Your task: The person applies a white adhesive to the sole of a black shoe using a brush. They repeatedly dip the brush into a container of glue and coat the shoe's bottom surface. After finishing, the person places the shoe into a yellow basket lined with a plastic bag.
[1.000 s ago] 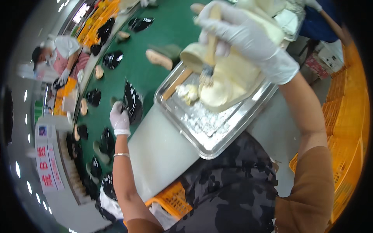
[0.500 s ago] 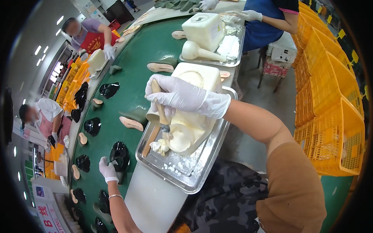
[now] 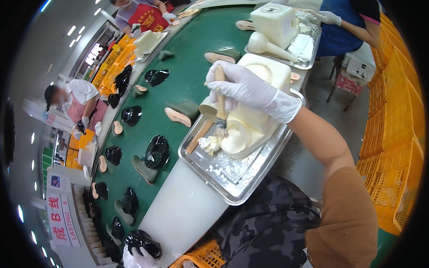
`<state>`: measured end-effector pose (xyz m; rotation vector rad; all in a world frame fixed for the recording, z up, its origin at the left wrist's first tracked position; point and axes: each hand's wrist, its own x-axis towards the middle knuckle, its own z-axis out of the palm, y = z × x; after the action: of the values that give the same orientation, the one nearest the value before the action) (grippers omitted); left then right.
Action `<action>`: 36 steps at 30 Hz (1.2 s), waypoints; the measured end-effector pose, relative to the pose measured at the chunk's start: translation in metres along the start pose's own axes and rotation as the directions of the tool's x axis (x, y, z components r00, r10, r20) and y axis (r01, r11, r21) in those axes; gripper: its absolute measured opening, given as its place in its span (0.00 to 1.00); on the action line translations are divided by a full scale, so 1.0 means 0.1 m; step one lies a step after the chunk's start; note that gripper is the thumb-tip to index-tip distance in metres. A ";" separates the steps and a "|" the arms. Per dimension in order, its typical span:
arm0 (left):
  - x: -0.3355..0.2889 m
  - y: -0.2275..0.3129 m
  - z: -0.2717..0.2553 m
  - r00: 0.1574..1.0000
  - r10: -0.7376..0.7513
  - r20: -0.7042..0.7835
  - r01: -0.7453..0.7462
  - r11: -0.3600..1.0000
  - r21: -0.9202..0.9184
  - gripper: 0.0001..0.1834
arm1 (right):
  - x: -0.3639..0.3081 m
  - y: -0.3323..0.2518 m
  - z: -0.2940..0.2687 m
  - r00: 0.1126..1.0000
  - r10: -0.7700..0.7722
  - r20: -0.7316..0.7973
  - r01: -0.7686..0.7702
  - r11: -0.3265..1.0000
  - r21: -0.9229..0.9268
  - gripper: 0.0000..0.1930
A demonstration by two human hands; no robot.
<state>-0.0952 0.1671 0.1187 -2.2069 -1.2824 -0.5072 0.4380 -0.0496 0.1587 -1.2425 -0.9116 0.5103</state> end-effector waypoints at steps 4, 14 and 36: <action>-0.49 -0.43 0.57 0.994 -0.102 0.040 0.105 0.989 -0.105 0.17 | 0.01 0.02 -0.04 1.000 -0.022 -0.013 0.021 0.999 -0.036 0.08; -0.71 -0.48 0.66 0.993 -0.106 0.046 0.114 0.967 -0.229 0.13 | 0.05 0.08 -0.08 0.998 -0.021 -0.057 0.020 1.000 -0.014 0.08; -0.47 -0.11 0.41 0.982 -0.180 0.049 0.186 0.971 -0.152 0.09 | 0.02 0.11 -0.09 0.997 -0.066 -0.036 0.065 0.997 -0.032 0.07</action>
<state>-0.1250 0.1654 0.0630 -2.2433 -1.5210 -0.6620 0.4474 -0.0503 0.1482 -1.2418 -0.9289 0.4211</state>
